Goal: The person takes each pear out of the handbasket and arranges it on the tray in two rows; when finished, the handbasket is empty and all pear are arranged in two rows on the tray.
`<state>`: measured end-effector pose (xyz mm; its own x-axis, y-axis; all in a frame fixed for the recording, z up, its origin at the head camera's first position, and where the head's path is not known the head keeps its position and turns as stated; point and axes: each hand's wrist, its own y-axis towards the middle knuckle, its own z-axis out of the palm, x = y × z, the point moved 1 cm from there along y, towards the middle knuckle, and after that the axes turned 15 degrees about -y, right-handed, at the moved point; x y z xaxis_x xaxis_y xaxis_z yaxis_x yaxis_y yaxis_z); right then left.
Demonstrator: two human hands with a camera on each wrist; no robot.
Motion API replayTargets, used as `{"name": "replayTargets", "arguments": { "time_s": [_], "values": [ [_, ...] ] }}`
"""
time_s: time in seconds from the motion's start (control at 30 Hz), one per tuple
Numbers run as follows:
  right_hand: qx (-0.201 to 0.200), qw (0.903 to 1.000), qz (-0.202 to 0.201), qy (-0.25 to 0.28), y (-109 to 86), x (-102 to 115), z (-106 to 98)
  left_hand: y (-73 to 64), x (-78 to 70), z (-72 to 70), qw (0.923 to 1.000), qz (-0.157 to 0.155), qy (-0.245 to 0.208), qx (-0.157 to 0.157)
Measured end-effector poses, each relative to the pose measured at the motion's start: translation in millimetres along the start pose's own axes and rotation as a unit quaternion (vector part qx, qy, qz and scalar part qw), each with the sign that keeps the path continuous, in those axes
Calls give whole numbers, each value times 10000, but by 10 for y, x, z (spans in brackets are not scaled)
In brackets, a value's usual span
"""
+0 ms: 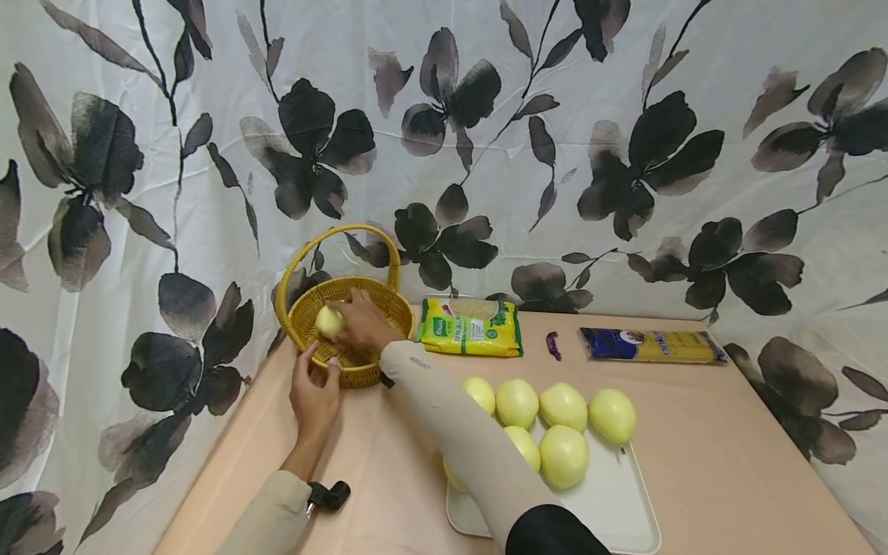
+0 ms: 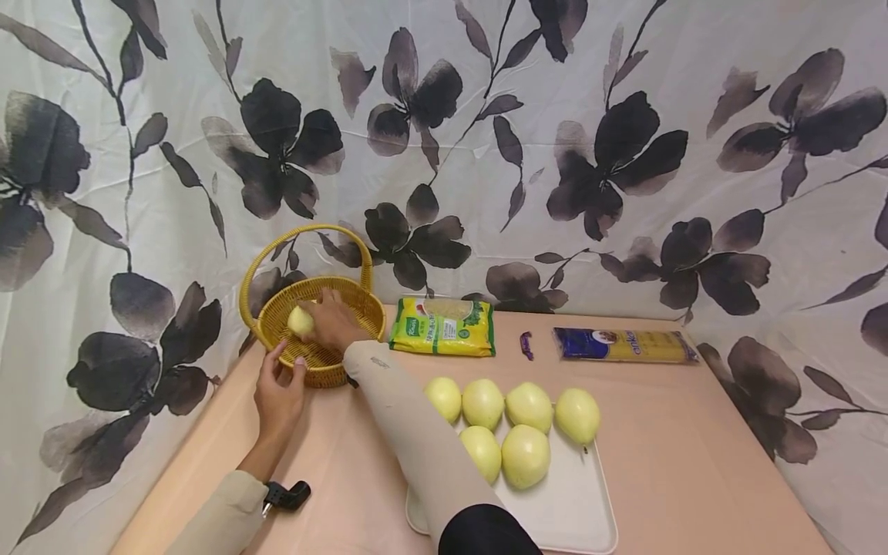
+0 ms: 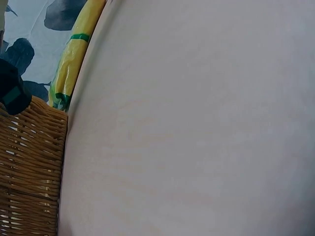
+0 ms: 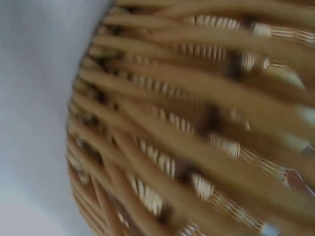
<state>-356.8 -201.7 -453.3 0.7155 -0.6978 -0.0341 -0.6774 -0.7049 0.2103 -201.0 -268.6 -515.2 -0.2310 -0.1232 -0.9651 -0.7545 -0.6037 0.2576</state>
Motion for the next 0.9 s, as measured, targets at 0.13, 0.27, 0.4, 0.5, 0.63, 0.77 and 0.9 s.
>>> {"name": "replayTargets", "arguments": {
  "time_s": [0.13,0.27,0.4,0.5,0.63,0.77,0.9],
  "values": [
    [-13,9990,66,441,-24,3,-31,9,13,-16,10000,31,-3,22],
    [98,9983,-61,569,-47,14,-9,8,12,-19,10000,-11,10,31],
    [212,9989,-137,390,-70,-11,36,3,1,2,10000,-1,-20,52],
    [298,9988,-99,378,-82,-43,23,6,-9,9,10000,45,-41,38],
    [504,9976,73,468,-117,-100,-65,7,-22,6,10000,38,-15,-5],
    [753,9949,107,667,-170,-176,-127,-2,-30,2,10000,4,17,-4],
    [861,9916,-192,944,-226,-250,-123,-8,-23,-8,10000,16,14,13]
  ]
}}
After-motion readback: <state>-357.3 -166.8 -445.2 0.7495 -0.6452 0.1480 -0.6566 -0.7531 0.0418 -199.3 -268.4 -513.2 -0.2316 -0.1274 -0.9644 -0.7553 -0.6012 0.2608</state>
